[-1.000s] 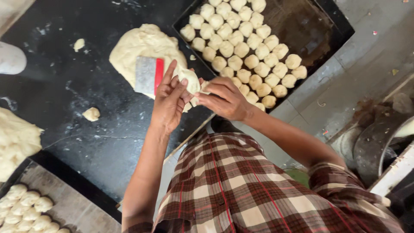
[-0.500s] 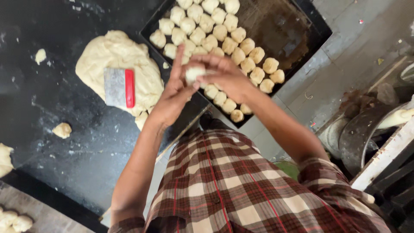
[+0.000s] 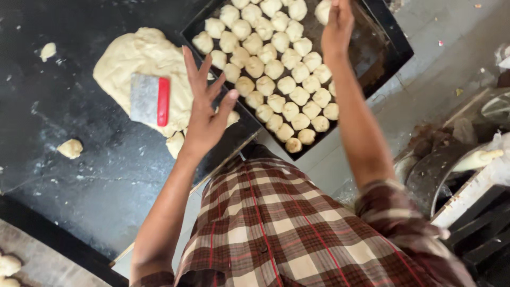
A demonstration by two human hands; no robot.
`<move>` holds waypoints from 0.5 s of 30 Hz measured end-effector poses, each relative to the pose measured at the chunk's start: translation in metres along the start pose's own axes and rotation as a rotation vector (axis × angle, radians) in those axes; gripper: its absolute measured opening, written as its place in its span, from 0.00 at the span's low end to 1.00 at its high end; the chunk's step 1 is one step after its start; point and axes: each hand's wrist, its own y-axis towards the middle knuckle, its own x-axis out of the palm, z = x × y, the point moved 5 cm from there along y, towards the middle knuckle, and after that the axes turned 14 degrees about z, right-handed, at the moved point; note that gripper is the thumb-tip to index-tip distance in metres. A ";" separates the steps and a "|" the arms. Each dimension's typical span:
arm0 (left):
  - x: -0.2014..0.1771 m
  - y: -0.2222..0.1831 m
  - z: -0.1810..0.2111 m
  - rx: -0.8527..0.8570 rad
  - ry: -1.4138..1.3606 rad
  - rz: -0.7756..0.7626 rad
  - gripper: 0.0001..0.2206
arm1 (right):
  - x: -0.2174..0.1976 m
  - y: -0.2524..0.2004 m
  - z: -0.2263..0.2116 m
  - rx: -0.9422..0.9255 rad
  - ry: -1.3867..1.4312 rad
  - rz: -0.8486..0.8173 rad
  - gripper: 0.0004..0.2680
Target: The person cuts small pieces of dough from a larger mass using a bench scraper and shapes them into balls by hand, placing them onto a baking tray. They roll strips of dough on a table and cut them into sections before shaping and organizing them on the tray.
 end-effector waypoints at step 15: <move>-0.195 -0.123 -0.050 -0.143 0.619 0.213 0.12 | 0.097 -0.312 -0.195 -0.882 0.152 -1.004 0.13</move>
